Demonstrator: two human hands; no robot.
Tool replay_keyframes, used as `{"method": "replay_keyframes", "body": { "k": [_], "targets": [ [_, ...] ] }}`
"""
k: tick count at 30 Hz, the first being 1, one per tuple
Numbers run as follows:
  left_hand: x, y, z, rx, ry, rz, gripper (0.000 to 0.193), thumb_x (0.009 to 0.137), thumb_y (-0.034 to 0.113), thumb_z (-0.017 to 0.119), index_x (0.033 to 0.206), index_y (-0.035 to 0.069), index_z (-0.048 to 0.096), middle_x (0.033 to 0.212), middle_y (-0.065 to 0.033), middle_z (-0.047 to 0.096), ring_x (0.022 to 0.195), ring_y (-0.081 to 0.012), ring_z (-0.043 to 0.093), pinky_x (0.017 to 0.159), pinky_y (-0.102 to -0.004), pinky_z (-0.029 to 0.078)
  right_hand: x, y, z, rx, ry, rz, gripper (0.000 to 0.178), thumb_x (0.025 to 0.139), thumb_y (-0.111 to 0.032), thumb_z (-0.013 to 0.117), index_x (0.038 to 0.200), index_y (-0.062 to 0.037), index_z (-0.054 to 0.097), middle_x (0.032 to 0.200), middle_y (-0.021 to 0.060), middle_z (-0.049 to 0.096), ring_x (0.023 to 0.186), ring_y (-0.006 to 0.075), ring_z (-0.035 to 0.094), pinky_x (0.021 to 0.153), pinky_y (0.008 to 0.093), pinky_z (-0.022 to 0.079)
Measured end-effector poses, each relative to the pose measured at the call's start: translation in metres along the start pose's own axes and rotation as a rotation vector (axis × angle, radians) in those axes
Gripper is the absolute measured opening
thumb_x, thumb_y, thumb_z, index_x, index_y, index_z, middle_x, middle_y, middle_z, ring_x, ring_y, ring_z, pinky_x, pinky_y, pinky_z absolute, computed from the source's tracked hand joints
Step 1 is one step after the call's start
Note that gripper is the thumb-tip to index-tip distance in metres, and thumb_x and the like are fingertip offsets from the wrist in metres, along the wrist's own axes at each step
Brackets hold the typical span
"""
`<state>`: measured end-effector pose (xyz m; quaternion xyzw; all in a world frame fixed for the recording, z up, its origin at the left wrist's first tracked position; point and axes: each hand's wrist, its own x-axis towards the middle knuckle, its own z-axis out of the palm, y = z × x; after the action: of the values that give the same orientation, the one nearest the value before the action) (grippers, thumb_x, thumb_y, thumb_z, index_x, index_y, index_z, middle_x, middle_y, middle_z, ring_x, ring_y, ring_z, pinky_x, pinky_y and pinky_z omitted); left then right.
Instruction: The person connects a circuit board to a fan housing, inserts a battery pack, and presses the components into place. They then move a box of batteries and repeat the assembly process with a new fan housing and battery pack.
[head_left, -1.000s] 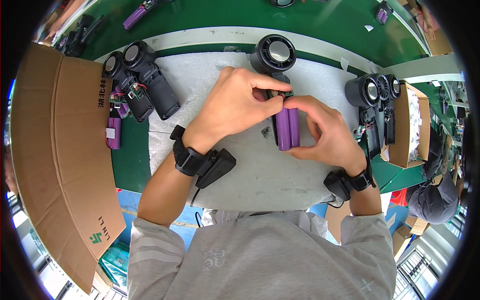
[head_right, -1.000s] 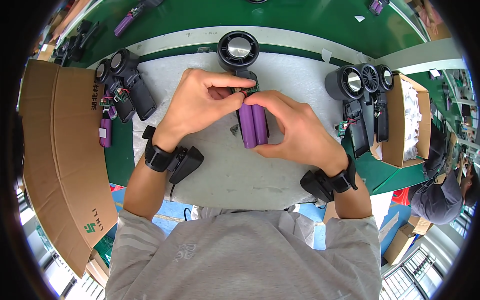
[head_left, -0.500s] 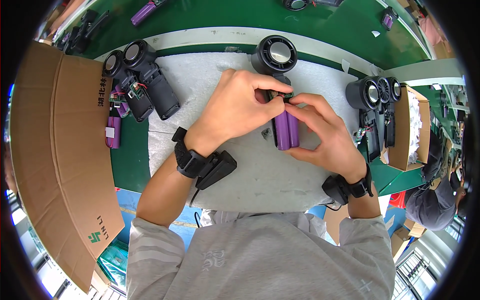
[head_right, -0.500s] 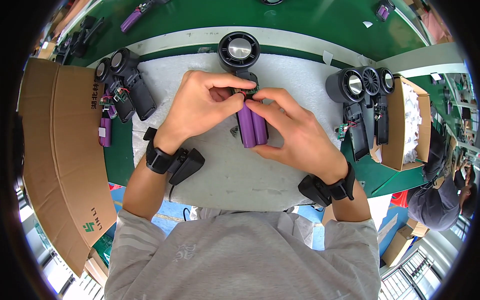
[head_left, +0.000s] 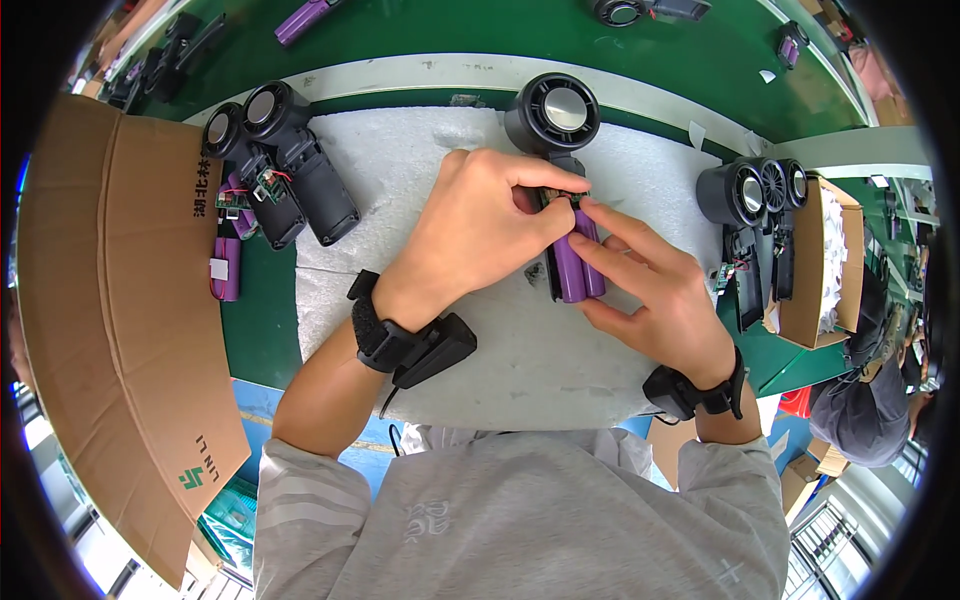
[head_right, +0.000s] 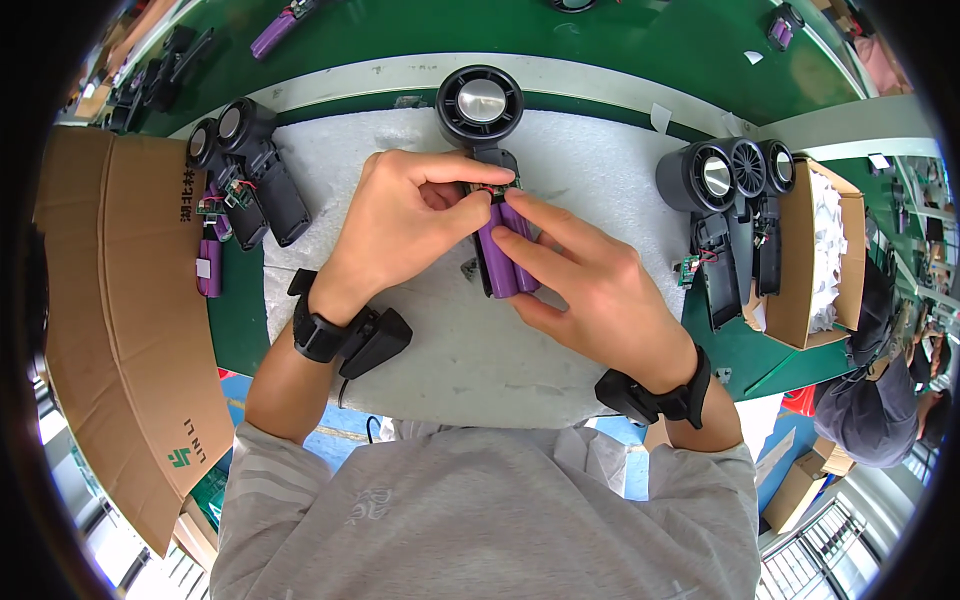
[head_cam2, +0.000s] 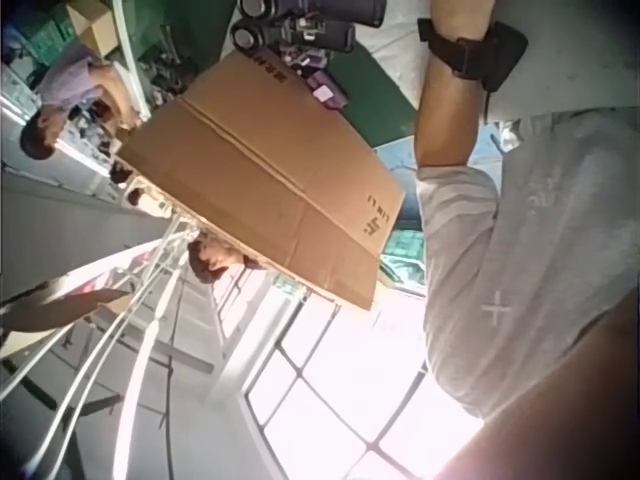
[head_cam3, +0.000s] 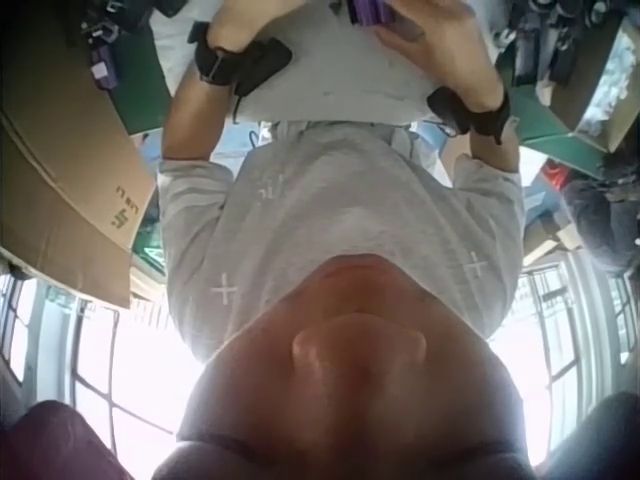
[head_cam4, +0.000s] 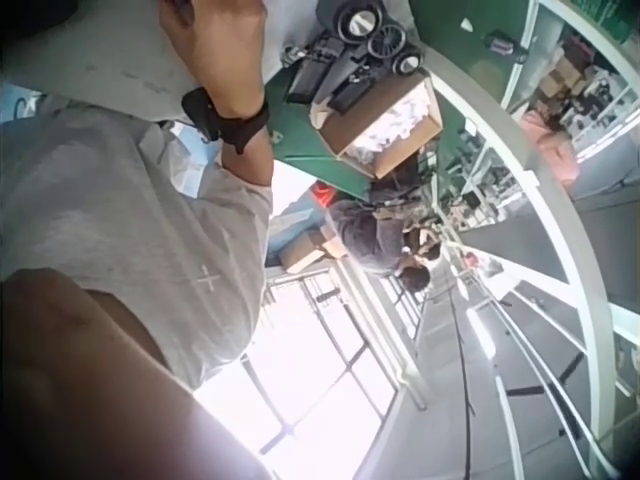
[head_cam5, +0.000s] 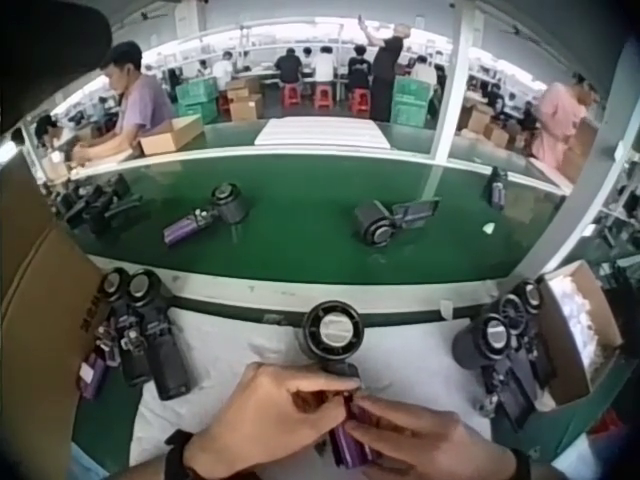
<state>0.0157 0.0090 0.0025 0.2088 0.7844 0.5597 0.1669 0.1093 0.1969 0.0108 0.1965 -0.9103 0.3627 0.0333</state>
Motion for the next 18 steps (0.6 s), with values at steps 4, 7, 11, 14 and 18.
{"method": "replay_keyframes", "body": {
  "k": [4, 7, 11, 14, 18],
  "targets": [
    [0.0002, 0.0013, 0.0004, 0.004, 0.007, 0.014, 0.022, 0.077, 0.014, 0.067, 0.096, 0.006, 0.075, 0.076, -0.0157, 0.071, 0.060, -0.0207, 0.066, 0.062, -0.0297, 0.054, -0.0006, 0.0013, 0.0001, -0.005, 0.008, -0.015, 0.056, 0.058, -0.001, 0.082, 0.112, -0.0044, 0.068, 0.132, 0.0162, 0.056, 0.090, 0.0258, 0.067, 0.078, 0.0341, 0.058],
    [0.0004, 0.0025, -0.0016, 0.024, -0.018, -0.008, 0.022, 0.077, 0.014, 0.067, 0.097, 0.007, 0.075, 0.075, -0.0153, 0.070, 0.059, -0.0207, 0.066, 0.061, -0.0298, 0.054, -0.0003, 0.0018, -0.0004, -0.019, 0.008, -0.020, 0.056, 0.057, -0.001, 0.082, 0.111, -0.0047, 0.068, 0.132, 0.0173, 0.057, 0.090, 0.0270, 0.068, 0.077, 0.0345, 0.059],
    [-0.0002, -0.0002, -0.0044, 0.092, -0.063, -0.024, 0.025, 0.079, 0.002, 0.062, 0.102, 0.006, 0.074, 0.079, -0.0047, 0.072, 0.061, -0.0040, 0.059, 0.059, -0.0204, 0.050, -0.0005, 0.0018, 0.0018, -0.008, 0.043, 0.000, 0.056, 0.057, -0.001, 0.082, 0.111, -0.0051, 0.068, 0.131, 0.0175, 0.057, 0.091, 0.0273, 0.068, 0.078, 0.0345, 0.058],
    [0.0005, -0.0019, -0.0045, 0.077, -0.058, 0.020, 0.026, 0.079, 0.002, 0.063, 0.102, 0.006, 0.074, 0.079, -0.0049, 0.072, 0.061, -0.0039, 0.058, 0.059, -0.0201, 0.050, 0.0002, 0.0012, 0.0017, -0.007, 0.041, 0.007, 0.053, 0.057, 0.000, 0.082, 0.108, -0.0044, 0.068, 0.131, 0.0184, 0.057, 0.091, 0.0277, 0.069, 0.078, 0.0347, 0.058],
    [0.0012, -0.0018, -0.0039, 0.050, -0.035, 0.043, 0.023, 0.078, 0.009, 0.066, 0.100, 0.007, 0.074, 0.074, -0.0123, 0.070, 0.059, -0.0149, 0.064, 0.059, -0.0257, 0.052, 0.0018, 0.0013, 0.0024, -0.009, 0.049, -0.017, 0.045, 0.058, 0.000, 0.082, 0.099, -0.0031, 0.067, 0.130, 0.0209, 0.057, 0.086, 0.0265, 0.069, 0.075, 0.0336, 0.058]
  ]
}}
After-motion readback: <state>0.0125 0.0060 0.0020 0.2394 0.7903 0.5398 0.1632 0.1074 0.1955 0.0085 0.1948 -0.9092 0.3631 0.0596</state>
